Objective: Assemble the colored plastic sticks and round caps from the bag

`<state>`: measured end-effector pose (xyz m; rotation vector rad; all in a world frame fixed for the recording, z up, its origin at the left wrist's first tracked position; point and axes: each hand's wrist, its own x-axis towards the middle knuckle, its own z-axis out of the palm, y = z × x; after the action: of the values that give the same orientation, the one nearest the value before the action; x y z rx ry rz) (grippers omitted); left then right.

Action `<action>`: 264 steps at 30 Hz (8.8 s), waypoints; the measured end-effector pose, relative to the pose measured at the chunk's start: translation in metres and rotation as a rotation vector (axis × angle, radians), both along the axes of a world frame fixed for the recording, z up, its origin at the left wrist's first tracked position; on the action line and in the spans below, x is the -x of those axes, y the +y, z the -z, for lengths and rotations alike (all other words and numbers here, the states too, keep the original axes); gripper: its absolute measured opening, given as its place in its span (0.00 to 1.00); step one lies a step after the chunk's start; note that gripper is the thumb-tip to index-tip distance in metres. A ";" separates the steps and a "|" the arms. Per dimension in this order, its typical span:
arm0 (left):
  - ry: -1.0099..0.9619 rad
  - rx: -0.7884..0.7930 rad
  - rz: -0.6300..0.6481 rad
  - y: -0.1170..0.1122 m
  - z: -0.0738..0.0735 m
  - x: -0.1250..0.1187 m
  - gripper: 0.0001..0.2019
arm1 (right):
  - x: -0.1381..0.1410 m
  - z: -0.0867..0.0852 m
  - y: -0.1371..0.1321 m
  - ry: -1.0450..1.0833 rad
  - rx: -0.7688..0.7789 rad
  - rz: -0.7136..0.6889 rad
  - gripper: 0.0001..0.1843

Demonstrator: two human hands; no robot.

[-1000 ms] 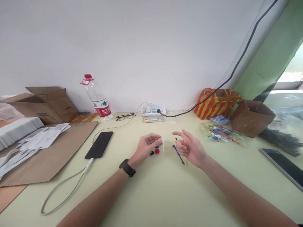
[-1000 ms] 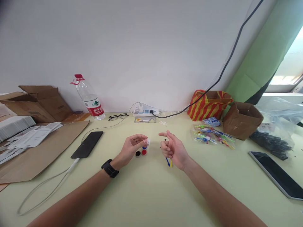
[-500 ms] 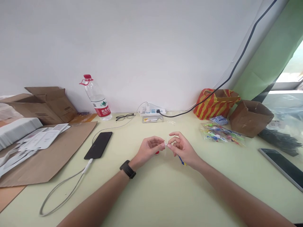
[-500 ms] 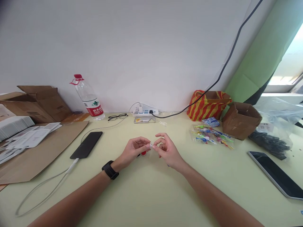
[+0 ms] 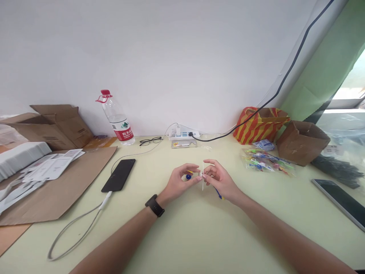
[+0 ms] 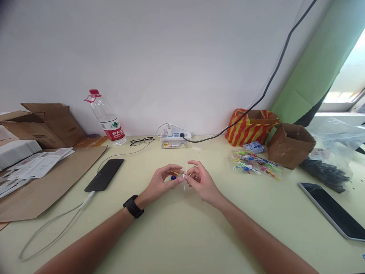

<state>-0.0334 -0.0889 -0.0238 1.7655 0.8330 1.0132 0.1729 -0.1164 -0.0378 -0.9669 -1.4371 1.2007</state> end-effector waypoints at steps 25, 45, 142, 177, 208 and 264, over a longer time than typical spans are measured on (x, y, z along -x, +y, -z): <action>0.133 -0.067 -0.286 0.032 0.034 0.016 0.08 | -0.080 0.029 0.049 -0.861 -0.231 0.353 0.19; 0.141 -0.089 -0.274 0.031 0.034 0.014 0.09 | -0.089 0.031 0.058 -0.899 -0.168 0.381 0.08; -0.123 0.399 0.157 -0.002 0.008 -0.006 0.18 | -0.014 -0.003 -0.007 -0.803 -0.881 0.097 0.14; -0.059 0.080 0.020 -0.001 0.021 -0.011 0.19 | -0.011 -0.005 -0.001 -0.429 -0.410 0.128 0.07; -0.162 0.178 0.190 -0.005 0.005 -0.004 0.09 | -0.017 -0.009 0.003 -0.345 -0.290 -0.016 0.10; -0.255 0.276 -0.045 0.006 0.009 -0.003 0.15 | -0.008 -0.015 -0.007 -0.105 -0.027 0.138 0.44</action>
<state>-0.0306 -0.0831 -0.0325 1.3590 0.8103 1.0712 0.1807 -0.1230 -0.0227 -1.1064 -1.4401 1.0407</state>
